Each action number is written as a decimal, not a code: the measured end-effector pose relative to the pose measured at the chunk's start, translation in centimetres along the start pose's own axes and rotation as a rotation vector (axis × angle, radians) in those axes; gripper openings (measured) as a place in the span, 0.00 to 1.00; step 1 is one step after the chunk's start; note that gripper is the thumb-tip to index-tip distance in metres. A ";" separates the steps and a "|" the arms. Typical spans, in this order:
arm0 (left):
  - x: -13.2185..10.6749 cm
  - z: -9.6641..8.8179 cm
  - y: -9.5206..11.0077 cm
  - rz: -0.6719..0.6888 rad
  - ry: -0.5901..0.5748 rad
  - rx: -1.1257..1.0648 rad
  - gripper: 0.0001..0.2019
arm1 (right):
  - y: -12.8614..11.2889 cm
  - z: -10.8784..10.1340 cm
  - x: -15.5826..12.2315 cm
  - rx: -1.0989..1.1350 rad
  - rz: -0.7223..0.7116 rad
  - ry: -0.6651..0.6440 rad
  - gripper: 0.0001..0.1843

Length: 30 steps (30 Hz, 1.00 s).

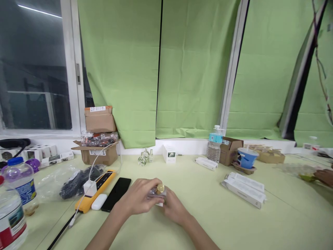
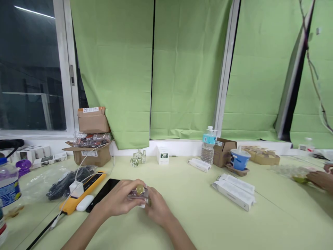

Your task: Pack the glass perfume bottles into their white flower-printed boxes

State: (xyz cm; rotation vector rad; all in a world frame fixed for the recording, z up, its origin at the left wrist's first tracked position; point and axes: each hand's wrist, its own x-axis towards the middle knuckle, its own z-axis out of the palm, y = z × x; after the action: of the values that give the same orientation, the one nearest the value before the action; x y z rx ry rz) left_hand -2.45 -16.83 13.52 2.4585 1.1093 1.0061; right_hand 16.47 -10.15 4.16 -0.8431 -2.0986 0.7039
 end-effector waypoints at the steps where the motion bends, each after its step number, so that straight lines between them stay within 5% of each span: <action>1: 0.0 -0.1 -0.1 0.005 0.015 0.031 0.12 | 0.0 0.0 0.0 0.017 0.010 0.005 0.19; 9: -0.2 0.3 -2.4 -0.207 0.175 -0.119 0.12 | 0.2 0.2 0.1 0.094 0.037 0.014 0.20; 19: 0.9 1.1 -1.6 -0.105 0.124 -0.175 0.09 | 0.1 0.3 0.1 0.343 0.077 -0.033 0.25; 25: 0.7 1.1 -2.4 -0.099 0.145 -0.105 0.09 | 0.7 0.5 0.0 0.359 0.115 -0.032 0.29; 30: 1.1 0.0 -2.3 -0.129 0.055 -0.004 0.09 | 1.6 0.8 0.1 0.299 0.135 -0.019 0.30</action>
State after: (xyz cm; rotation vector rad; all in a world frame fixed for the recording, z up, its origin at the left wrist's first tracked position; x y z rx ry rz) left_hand -3.26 -14.44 12.94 2.3352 1.2634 1.0411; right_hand 16.29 -9.25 2.66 -0.8158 -1.9020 1.0707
